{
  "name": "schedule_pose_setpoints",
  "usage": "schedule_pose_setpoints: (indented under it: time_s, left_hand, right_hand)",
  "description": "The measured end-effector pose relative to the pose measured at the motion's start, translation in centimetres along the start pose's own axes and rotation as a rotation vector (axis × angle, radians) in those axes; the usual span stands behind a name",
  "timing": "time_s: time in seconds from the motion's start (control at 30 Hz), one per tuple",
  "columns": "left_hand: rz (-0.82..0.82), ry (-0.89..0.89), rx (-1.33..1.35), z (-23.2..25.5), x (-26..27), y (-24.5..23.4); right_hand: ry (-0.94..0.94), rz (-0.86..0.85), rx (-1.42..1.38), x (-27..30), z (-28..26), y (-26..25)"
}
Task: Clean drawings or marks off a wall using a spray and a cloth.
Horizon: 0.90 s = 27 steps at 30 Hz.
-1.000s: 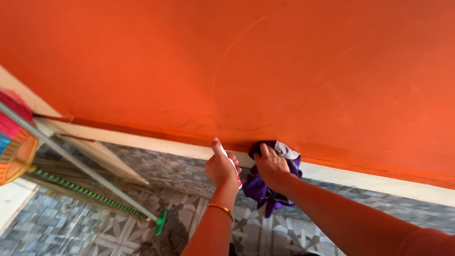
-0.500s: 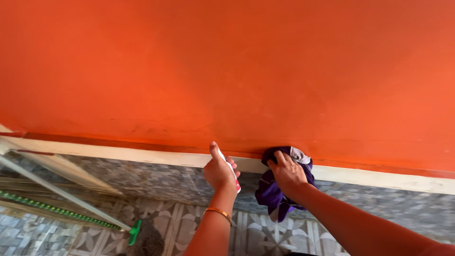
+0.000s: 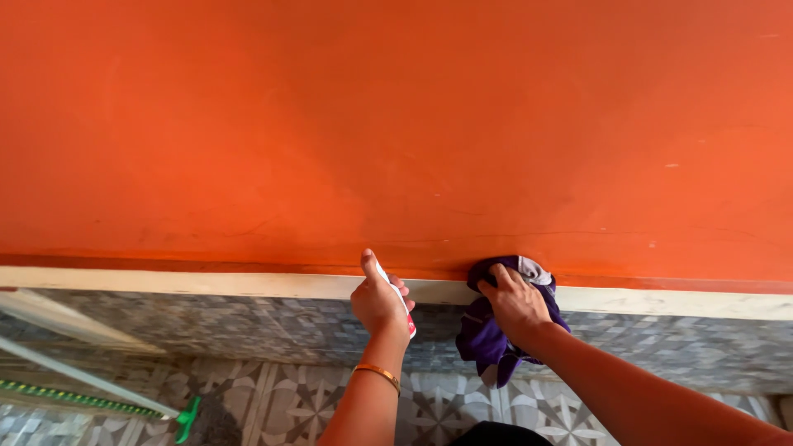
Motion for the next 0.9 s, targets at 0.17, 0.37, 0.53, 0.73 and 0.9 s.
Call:
schedule_pose_setpoints:
  time_s: [0.17,0.37,0.53,0.73,0.9]
  left_hand:
    - [-0.015,-0.014,-0.046,-1.7,2.0,3.0]
    - [-0.033,-0.011,-0.032,-3.6,4.0,5.6]
    - [-0.033,0.008,-0.042,-4.3,5.1,6.8]
    - [-0.032,0.012,0.015,-2.6,6.5,6.3]
    - [-0.005,0.033,-0.013,-0.6,6.5,4.1]
  right_hand:
    - [0.058,0.006,-0.023,2.0,6.0,-0.2]
    - [0.148,0.031,-0.005,4.6,13.0,-0.6]
    - [0.267,0.049,-0.026,6.1,19.7,0.8]
    - [0.493,0.103,-0.169,6.5,28.8,3.6]
    - [0.66,0.119,-0.144,5.8,28.0,4.0]
Point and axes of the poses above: each hand's wrist, its own x-axis away from the middle knuckle, its own y-axis out of the palm, z = x × y, the point moved 10 cm from there along -x, towards the middle knuckle, and after that the axes turned 3 degrees about y, right-handed, at the moved point
